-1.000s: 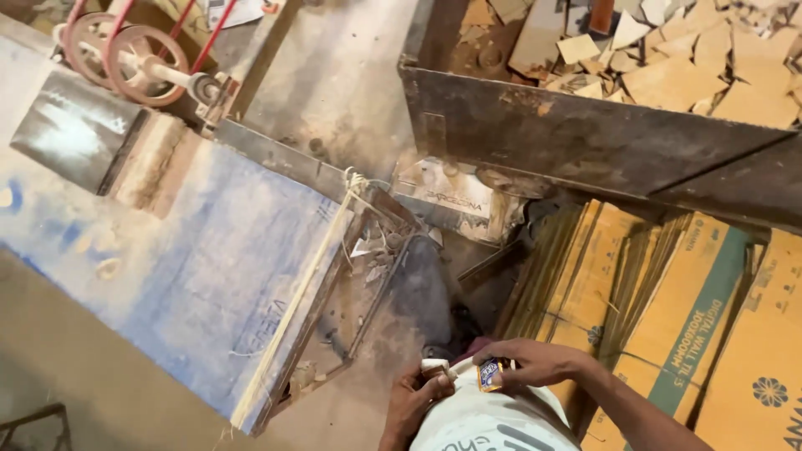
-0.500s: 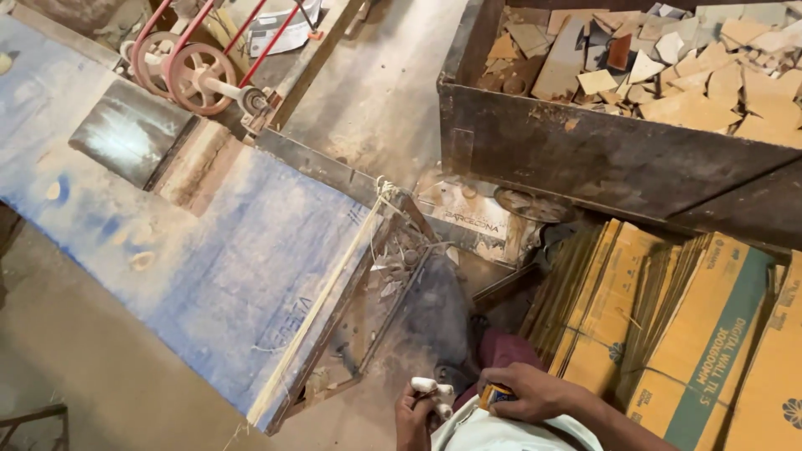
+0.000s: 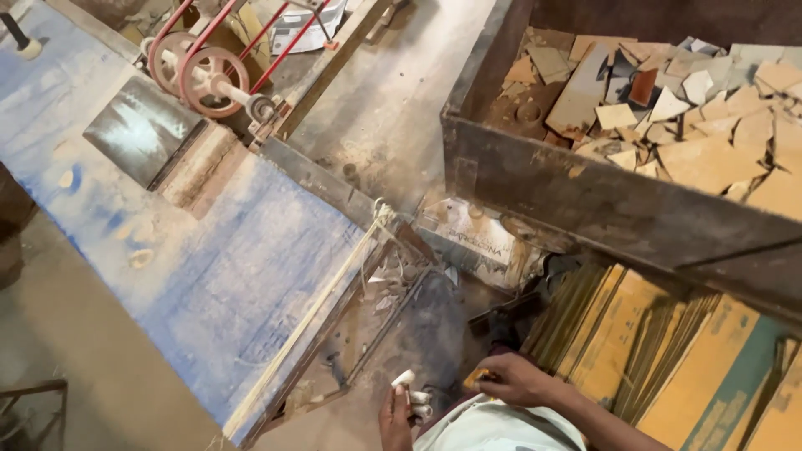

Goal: The recorder prepares small white adhesive or putty samples, likely for quality testing or application, in a manufacturing setting.

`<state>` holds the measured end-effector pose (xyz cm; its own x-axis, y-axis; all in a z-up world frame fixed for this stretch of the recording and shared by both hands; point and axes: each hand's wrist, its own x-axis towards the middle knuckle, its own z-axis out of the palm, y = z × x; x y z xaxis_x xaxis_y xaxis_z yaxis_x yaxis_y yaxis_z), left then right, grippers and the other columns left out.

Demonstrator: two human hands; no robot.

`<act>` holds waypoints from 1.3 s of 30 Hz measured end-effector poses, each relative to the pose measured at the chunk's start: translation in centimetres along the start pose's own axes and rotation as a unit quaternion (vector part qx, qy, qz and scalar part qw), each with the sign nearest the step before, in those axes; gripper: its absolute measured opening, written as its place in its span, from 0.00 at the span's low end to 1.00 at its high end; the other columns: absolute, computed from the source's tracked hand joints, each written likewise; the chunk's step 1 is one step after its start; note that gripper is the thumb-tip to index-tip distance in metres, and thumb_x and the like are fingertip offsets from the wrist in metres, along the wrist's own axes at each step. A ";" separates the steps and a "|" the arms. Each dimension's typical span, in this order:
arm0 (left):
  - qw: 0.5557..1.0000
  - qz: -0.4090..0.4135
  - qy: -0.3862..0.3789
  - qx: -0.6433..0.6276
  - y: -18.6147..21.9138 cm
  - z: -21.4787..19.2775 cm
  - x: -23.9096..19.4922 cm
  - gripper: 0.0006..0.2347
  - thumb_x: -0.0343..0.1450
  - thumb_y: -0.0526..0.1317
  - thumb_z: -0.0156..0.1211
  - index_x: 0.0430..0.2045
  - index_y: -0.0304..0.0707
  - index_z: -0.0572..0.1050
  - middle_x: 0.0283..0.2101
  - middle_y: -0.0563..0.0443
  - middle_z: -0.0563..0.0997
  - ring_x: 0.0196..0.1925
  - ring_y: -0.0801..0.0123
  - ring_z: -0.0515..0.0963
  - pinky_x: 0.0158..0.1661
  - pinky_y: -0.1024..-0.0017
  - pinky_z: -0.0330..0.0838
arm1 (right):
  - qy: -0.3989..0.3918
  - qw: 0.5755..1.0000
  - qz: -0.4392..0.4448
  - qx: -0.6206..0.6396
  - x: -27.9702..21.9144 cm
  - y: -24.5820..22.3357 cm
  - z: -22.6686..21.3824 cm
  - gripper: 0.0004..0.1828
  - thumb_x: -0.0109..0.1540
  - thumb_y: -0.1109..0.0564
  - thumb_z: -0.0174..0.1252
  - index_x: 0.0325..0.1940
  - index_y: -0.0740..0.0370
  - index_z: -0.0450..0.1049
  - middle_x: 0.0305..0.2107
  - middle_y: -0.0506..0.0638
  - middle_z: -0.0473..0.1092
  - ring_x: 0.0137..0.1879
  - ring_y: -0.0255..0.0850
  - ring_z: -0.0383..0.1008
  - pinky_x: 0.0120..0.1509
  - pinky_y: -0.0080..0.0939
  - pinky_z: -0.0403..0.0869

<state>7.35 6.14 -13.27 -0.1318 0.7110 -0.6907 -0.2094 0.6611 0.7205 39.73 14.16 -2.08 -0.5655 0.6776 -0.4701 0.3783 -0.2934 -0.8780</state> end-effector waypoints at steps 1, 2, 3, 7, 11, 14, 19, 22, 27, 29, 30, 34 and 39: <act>1.000 0.003 0.001 -0.002 -0.7 1.0 1.2 0.18 0.76 0.48 0.49 0.56 0.38 0.76 0.31 0.42 0.85 0.23 0.69 0.81 0.23 0.73 0.71 | -0.001 1.000 -0.003 -0.003 0.4 2.7 -1.5 0.14 0.63 0.50 0.60 0.47 0.60 0.80 0.31 0.55 0.76 0.36 0.43 0.74 0.43 0.46 0.72; 1.000 0.009 0.017 0.000 -1.5 2.1 2.5 0.19 0.76 0.48 0.49 0.55 0.39 0.76 0.31 0.42 0.85 0.23 0.68 0.81 0.24 0.72 0.73 | 0.058 0.997 0.043 -0.003 0.8 5.4 -3.0 0.15 0.63 0.48 0.61 0.47 0.58 0.81 0.32 0.53 0.77 0.38 0.42 0.76 0.44 0.44 0.74; 0.999 0.013 0.035 0.003 -2.3 2.8 3.3 0.19 0.75 0.49 0.48 0.55 0.40 0.76 0.31 0.41 0.86 0.23 0.68 0.82 0.25 0.71 0.74 | 0.115 0.990 0.088 0.001 1.1 8.1 -4.2 0.16 0.63 0.46 0.61 0.48 0.56 0.81 0.34 0.51 0.78 0.40 0.40 0.78 0.46 0.43 0.75; 0.996 -0.013 0.077 0.033 0.7 9.2 1.8 0.19 0.76 0.49 0.48 0.55 0.41 0.77 0.32 0.42 0.86 0.25 0.67 0.82 0.27 0.71 0.75 | 0.245 0.946 0.193 0.086 -1.9 31.3 -7.3 0.18 0.60 0.49 0.61 0.50 0.58 0.82 0.38 0.50 0.84 0.45 0.40 0.84 0.50 0.41 0.78; 0.993 -0.046 0.074 0.081 1.7 13.3 0.9 0.19 0.76 0.49 0.48 0.56 0.42 0.76 0.33 0.45 0.86 0.28 0.69 0.82 0.29 0.71 0.74 | 0.179 0.938 0.271 -0.123 -12.4 39.2 -12.4 0.18 0.67 0.45 0.52 0.56 0.52 0.76 0.47 0.50 0.77 0.54 0.46 0.76 0.61 0.47 0.74; 0.989 -0.034 0.056 0.130 2.8 16.3 0.5 0.18 0.76 0.48 0.47 0.56 0.42 0.76 0.33 0.46 0.86 0.28 0.69 0.82 0.30 0.71 0.74 | 0.091 0.942 0.179 -0.271 -17.0 42.5 -11.8 0.16 0.67 0.44 0.52 0.54 0.49 0.76 0.50 0.52 0.72 0.61 0.52 0.68 0.66 0.52 0.66; 0.971 -0.038 0.073 0.224 4.7 20.5 -2.3 0.17 0.77 0.46 0.48 0.57 0.40 0.76 0.33 0.47 0.87 0.29 0.71 0.82 0.31 0.72 0.74 | 0.084 0.946 0.137 -0.281 -17.7 39.6 -12.1 0.14 0.67 0.45 0.50 0.55 0.45 0.72 0.51 0.49 0.68 0.59 0.47 0.65 0.70 0.53 0.59; 0.952 -0.035 0.095 0.288 3.2 19.6 -2.9 0.17 0.77 0.44 0.47 0.56 0.40 0.76 0.33 0.49 0.87 0.30 0.72 0.82 0.32 0.72 0.74 | 0.202 0.921 0.030 -0.333 -17.8 41.7 -10.3 0.15 0.61 0.50 0.54 0.51 0.50 0.73 0.50 0.52 0.70 0.55 0.50 0.67 0.67 0.58 0.61; 0.819 0.217 0.113 0.520 -2.0 15.0 0.9 0.13 0.74 0.45 0.58 0.45 0.38 0.81 0.25 0.49 0.83 0.25 0.73 0.82 0.30 0.75 0.77 | 0.325 0.861 -0.124 -0.370 -16.7 46.7 -7.9 0.17 0.52 0.49 0.56 0.44 0.49 0.74 0.49 0.54 0.72 0.53 0.53 0.69 0.59 0.63 0.62; 0.797 0.310 0.135 0.501 -2.2 15.9 -2.4 0.12 0.76 0.46 0.58 0.45 0.38 0.80 0.27 0.51 0.83 0.27 0.73 0.82 0.32 0.76 0.77 | 0.269 0.880 -0.053 -0.388 -17.6 41.7 -10.8 0.15 0.57 0.49 0.56 0.46 0.51 0.74 0.49 0.52 0.72 0.54 0.51 0.69 0.61 0.58 0.64; 0.759 0.398 0.160 0.489 -2.5 15.6 -5.6 0.12 0.77 0.48 0.58 0.44 0.38 0.79 0.30 0.52 0.82 0.29 0.73 0.82 0.34 0.77 0.77 | 0.213 0.892 0.017 -0.398 -18.1 38.9 -11.6 0.14 0.62 0.49 0.55 0.49 0.53 0.75 0.48 0.50 0.71 0.55 0.49 0.69 0.63 0.54 0.65; 0.724 0.397 0.161 0.541 -1.6 1.1 -9.0 0.15 0.74 0.44 0.56 0.51 0.37 0.76 0.35 0.48 0.83 0.34 0.69 0.82 0.38 0.72 0.76 | 0.213 0.867 0.002 -0.451 -15.4 43.0 -8.6 0.19 0.59 0.50 0.55 0.53 0.49 0.75 0.47 0.46 0.72 0.54 0.46 0.70 0.60 0.51 0.67; 0.747 0.296 0.289 0.521 4.8 15.3 -18.7 0.16 0.75 0.39 0.53 0.58 0.38 0.75 0.37 0.43 0.85 0.35 0.66 0.85 0.38 0.68 0.76 | 0.346 0.778 -0.202 -0.485 -13.1 52.4 -9.3 0.20 0.60 0.37 0.55 0.46 0.50 0.75 0.38 0.48 0.74 0.47 0.47 0.72 0.48 0.53 0.70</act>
<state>23.60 -0.30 4.00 -0.3615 0.9295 0.0727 0.8789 0.3137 0.3594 73.77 -3.85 -41.08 -0.3788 0.8815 0.2818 0.8367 0.4563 -0.3029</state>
